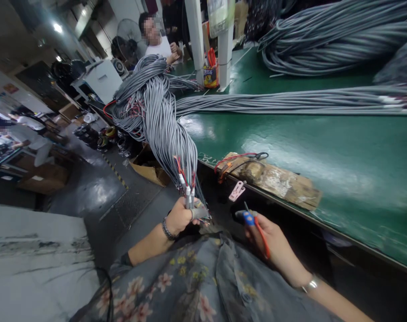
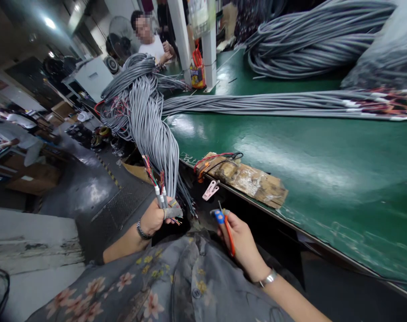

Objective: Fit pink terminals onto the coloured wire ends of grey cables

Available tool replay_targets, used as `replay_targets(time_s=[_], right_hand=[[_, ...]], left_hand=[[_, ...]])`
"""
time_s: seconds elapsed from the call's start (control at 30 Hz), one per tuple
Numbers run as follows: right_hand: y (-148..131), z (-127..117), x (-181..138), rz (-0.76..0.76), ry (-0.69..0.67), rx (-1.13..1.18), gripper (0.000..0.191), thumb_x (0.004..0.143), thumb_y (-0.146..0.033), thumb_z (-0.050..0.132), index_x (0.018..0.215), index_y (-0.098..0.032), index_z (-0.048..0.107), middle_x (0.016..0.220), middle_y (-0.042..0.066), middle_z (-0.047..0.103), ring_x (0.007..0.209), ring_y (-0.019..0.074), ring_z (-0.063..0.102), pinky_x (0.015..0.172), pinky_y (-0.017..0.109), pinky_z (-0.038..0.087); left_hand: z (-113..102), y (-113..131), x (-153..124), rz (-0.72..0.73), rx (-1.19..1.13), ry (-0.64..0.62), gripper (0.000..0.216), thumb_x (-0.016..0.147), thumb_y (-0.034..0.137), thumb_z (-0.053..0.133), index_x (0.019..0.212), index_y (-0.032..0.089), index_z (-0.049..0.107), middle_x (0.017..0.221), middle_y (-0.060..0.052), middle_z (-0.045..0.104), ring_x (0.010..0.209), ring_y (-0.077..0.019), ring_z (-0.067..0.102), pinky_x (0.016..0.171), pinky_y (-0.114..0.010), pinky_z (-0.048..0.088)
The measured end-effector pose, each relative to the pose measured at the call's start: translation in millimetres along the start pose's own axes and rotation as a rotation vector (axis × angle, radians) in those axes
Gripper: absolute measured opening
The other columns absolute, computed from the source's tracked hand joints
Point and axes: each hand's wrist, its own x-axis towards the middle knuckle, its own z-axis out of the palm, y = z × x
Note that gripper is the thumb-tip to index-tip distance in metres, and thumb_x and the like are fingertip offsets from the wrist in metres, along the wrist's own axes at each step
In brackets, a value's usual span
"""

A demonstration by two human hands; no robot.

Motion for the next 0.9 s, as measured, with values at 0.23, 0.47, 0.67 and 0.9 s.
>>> replay_targets(time_s=[0.23, 0.47, 0.67, 0.9], right_hand=[[-3, 2, 2, -0.035, -0.094, -0.055, 0.047, 0.058, -0.067, 0.069, 0.061, -0.021, 0.06, 0.046, -0.004, 0.047, 0.042, 0.0104, 0.041, 0.04, 0.022, 0.034], [6, 4, 6, -0.275, -0.266, -0.198, 0.042, 0.075, -0.06, 0.062, 0.085, -0.02, 0.072, 0.075, 0.004, 0.07, 0.071, 0.0203, 0.064, 0.067, 0.028, 0.053], [3, 6, 5, -0.335, -0.304, -0.257, 0.035, 0.083, -0.05, 0.057, 0.096, -0.021, 0.072, 0.085, 0.005, 0.073, 0.079, 0.0221, 0.066, 0.074, 0.032, 0.056], [-7, 8, 1, -0.332, -0.195, -0.191, 0.035, 0.07, -0.05, 0.072, 0.09, -0.021, 0.068, 0.074, 0.003, 0.07, 0.067, 0.0197, 0.065, 0.065, 0.03, 0.055]], left_hand=[[4, 7, 0, 0.002, -0.06, 0.034, 0.036, 0.05, 0.042, 0.079, 0.049, 0.014, 0.056, 0.038, 0.002, 0.049, 0.033, -0.0068, 0.042, 0.038, -0.021, 0.033], [6, 2, 1, -0.002, -0.08, 0.018, 0.033, 0.053, 0.039, 0.079, 0.054, 0.014, 0.057, 0.04, 0.002, 0.05, 0.035, -0.0069, 0.042, 0.039, -0.02, 0.033], [9, 2, 3, -0.01, -0.107, 0.015, 0.035, 0.053, 0.04, 0.079, 0.054, 0.015, 0.055, 0.042, 0.003, 0.049, 0.036, -0.0067, 0.042, 0.04, -0.021, 0.031], [20, -10, 5, 0.026, -0.043, 0.046, 0.038, 0.061, 0.047, 0.077, 0.06, 0.015, 0.056, 0.048, 0.002, 0.053, 0.042, -0.0085, 0.047, 0.044, -0.021, 0.035]])
